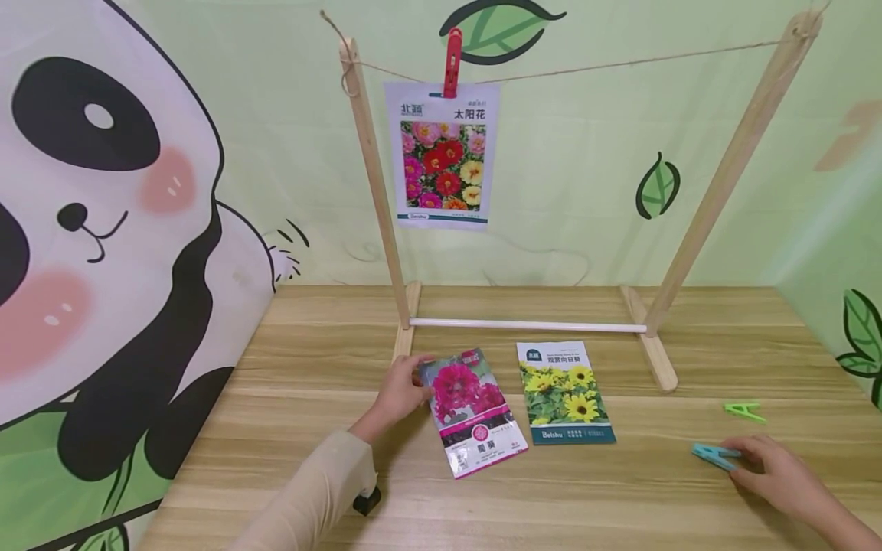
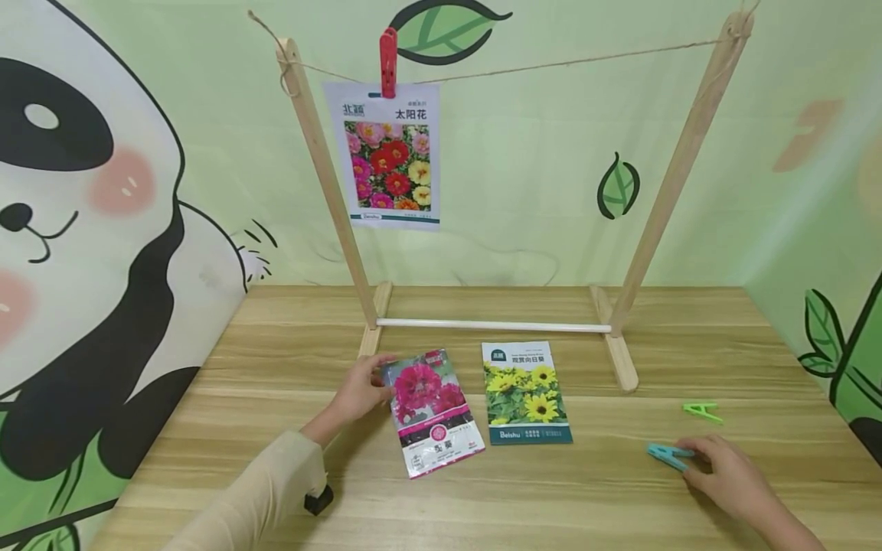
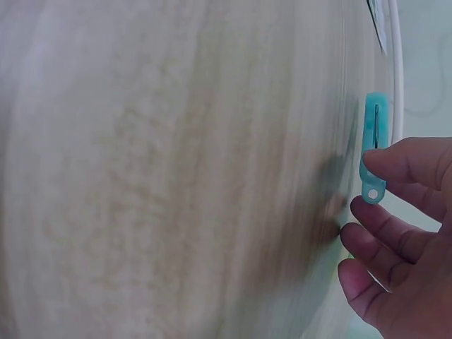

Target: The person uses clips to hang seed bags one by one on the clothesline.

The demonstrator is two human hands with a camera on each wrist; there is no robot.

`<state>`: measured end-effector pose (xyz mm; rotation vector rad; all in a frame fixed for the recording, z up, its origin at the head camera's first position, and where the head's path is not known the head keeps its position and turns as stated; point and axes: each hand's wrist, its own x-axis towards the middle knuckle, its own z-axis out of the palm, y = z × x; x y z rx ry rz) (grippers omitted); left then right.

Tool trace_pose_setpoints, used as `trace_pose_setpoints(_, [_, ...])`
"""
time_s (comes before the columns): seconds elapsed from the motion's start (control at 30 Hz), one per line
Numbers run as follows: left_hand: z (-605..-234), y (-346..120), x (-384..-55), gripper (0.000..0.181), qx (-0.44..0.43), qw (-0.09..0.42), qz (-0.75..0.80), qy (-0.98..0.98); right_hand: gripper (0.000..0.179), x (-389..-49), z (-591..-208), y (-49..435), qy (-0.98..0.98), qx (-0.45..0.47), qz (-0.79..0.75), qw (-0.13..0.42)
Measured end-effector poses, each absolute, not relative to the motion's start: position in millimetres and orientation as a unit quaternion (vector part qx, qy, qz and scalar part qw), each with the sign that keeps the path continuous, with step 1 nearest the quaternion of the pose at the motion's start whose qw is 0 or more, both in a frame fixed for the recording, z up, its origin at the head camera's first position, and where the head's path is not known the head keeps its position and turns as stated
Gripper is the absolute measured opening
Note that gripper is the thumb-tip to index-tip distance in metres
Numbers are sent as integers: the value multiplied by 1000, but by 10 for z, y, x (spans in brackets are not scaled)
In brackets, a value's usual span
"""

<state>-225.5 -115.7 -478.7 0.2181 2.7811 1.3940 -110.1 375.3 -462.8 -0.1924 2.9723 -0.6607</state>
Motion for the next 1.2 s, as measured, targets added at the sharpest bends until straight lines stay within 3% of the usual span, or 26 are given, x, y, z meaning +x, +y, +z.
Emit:
trace_pose_setpoints(0.53, [-4742,-1168,-2232,55,64,15,513,856,30,-1135,-4604,3773,968,-95,-234,4])
trace_pose_setpoints(1.0, [-4708,-1176,-2253,68,49,22,533,844,33,-1170,-4497,3712,967,-81,-243,6])
trace_pose_setpoints(1.2, [-4700,-1182,-2246,65,52,18,539,841,33,-1191,-4465,3703,964,-89,-249,-2])
